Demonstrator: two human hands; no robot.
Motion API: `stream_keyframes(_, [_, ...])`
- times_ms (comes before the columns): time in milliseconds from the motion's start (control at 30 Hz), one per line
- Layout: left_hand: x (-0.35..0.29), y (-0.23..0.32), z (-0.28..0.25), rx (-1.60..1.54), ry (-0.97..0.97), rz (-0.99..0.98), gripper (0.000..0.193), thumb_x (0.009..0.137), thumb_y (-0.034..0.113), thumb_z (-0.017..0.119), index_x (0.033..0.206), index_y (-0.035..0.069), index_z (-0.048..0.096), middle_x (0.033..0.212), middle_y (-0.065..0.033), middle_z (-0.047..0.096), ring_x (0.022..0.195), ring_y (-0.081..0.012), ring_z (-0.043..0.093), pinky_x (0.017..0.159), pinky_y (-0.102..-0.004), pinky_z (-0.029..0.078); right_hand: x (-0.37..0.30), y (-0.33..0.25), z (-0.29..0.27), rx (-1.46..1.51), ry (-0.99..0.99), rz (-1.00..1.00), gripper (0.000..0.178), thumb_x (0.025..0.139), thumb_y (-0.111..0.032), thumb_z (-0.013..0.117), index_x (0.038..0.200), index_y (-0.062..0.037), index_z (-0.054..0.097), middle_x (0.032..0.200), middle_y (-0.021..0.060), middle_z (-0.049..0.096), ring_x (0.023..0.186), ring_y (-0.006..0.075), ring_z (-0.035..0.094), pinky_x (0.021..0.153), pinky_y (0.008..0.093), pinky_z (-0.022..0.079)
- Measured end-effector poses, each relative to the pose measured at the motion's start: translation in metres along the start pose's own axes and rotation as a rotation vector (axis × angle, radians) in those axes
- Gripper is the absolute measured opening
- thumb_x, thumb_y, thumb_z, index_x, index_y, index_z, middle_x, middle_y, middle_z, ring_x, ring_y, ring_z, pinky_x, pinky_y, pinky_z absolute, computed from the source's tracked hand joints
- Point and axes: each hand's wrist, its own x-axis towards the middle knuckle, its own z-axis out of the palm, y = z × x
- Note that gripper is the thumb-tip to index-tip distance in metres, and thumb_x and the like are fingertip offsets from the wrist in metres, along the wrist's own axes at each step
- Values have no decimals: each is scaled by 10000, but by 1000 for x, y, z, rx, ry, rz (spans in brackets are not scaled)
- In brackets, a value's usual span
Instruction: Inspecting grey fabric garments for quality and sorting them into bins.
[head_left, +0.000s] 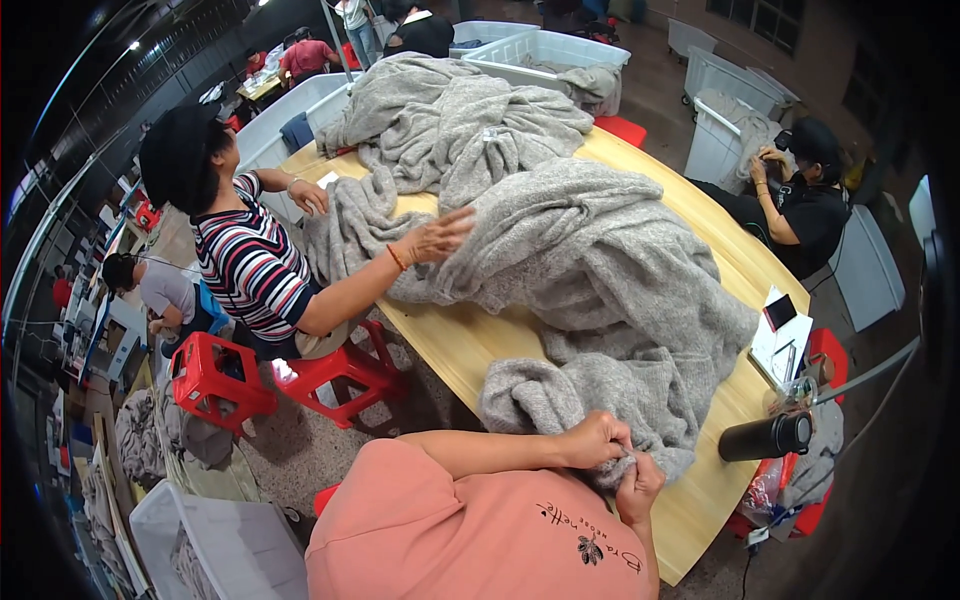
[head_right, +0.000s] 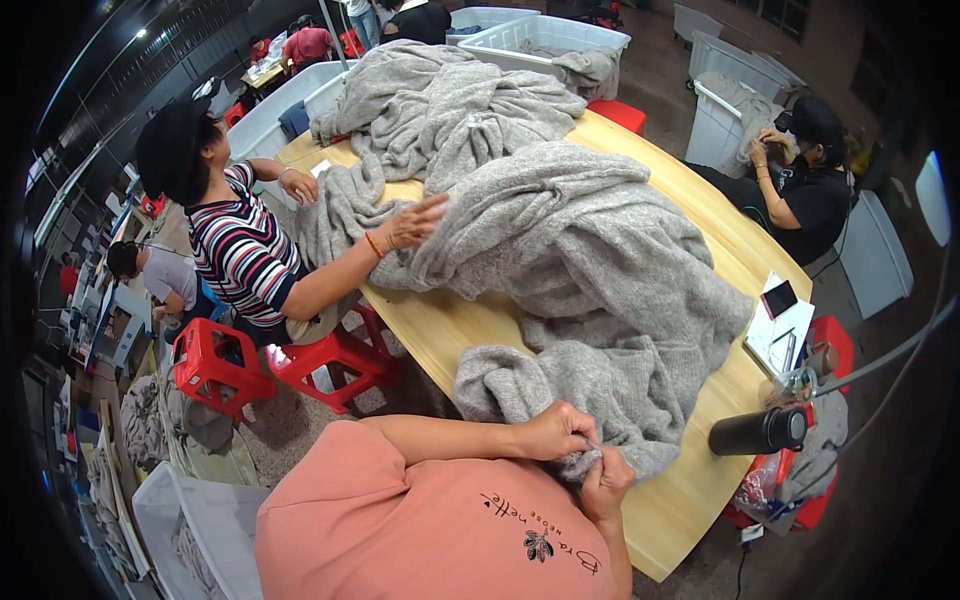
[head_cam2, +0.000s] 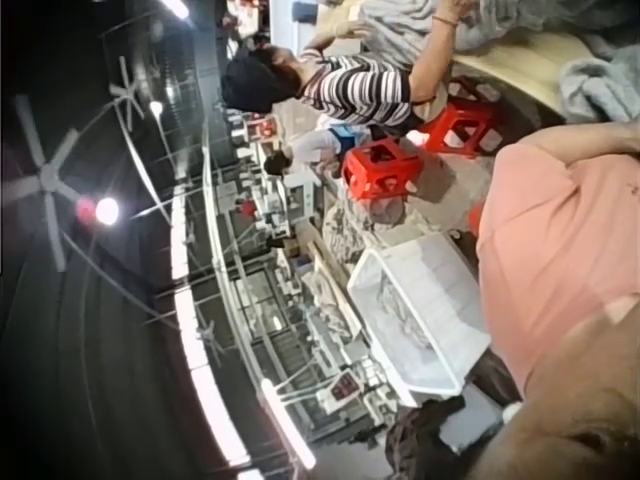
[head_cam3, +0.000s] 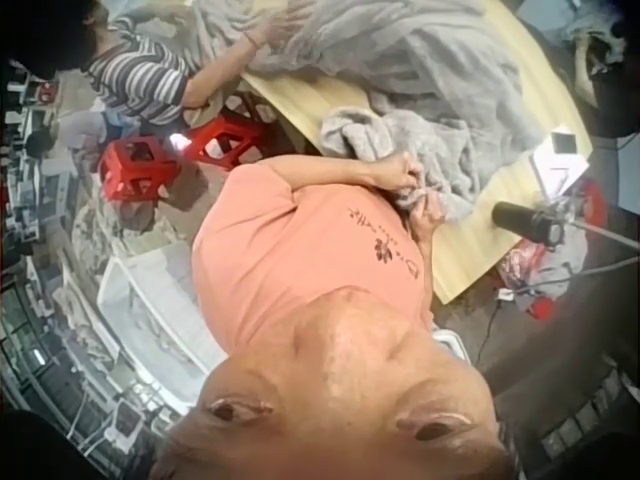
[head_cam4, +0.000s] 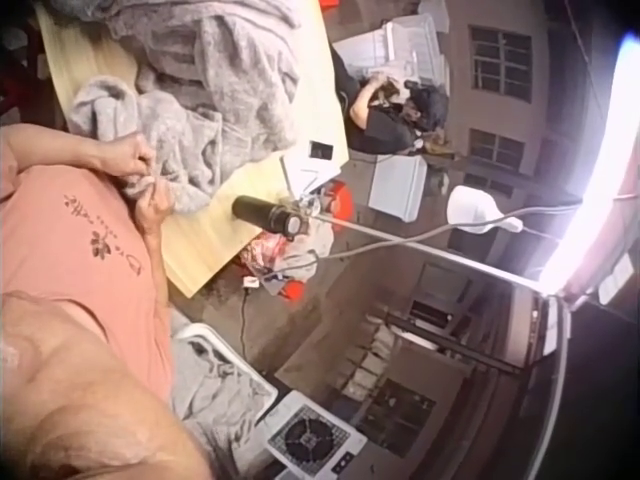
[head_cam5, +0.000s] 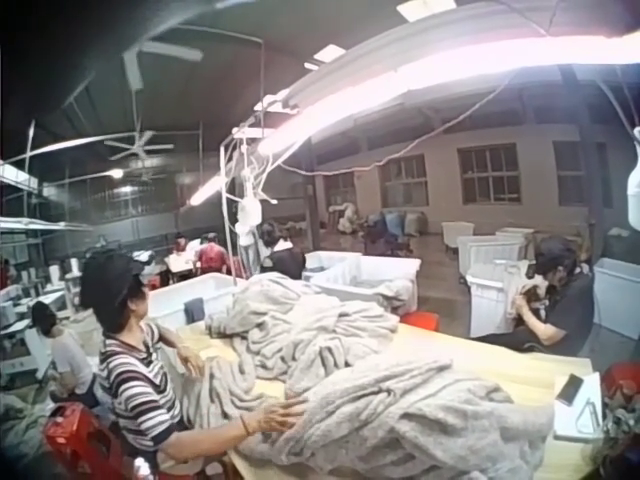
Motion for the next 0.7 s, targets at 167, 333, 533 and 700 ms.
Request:
stream_keyframes(167, [-2, -2, 3, 43, 41, 38, 60, 648, 26, 621, 705, 8, 616, 660, -157, 606, 618, -242, 606, 576, -319, 458, -6, -1, -1, 186, -14, 160, 148, 726, 52, 454, 817, 8, 562, 624, 103, 542, 536, 159, 518, 529, 295, 412])
stream_keyframes(333, [-2, -9, 6, 33, 50, 23, 53, 648, 30, 623, 695, 10, 612, 660, -157, 605, 618, -256, 605, 567, -328, 460, -7, -7, 2, 284, -6, 287, 139, 735, 45, 445, 790, 21, 570, 613, 4, 509, 577, 57, 437, 523, 227, 374])
stream_keyframes(533, [-6, -21, 10, 163, 89, 42, 30, 635, 5, 599, 662, 1, 588, 644, -169, 593, 621, -313, 590, 552, -359, 457, -3, -3, 1, 371, -95, 452, 123, 706, 48, 437, 706, 35, 559, 552, -19, 462, 534, 46, 394, 467, 231, 327])
stream_keyframes(700, [-5, -43, 11, 486, 203, 250, 23, 660, 23, 529, 646, 15, 546, 654, -170, 575, 613, -344, 562, 547, -411, 450, 2, 27, 23, 212, -101, 384, 78, 704, 13, 455, 629, 15, 475, 488, 30, 393, 485, 63, 358, 424, 273, 309])
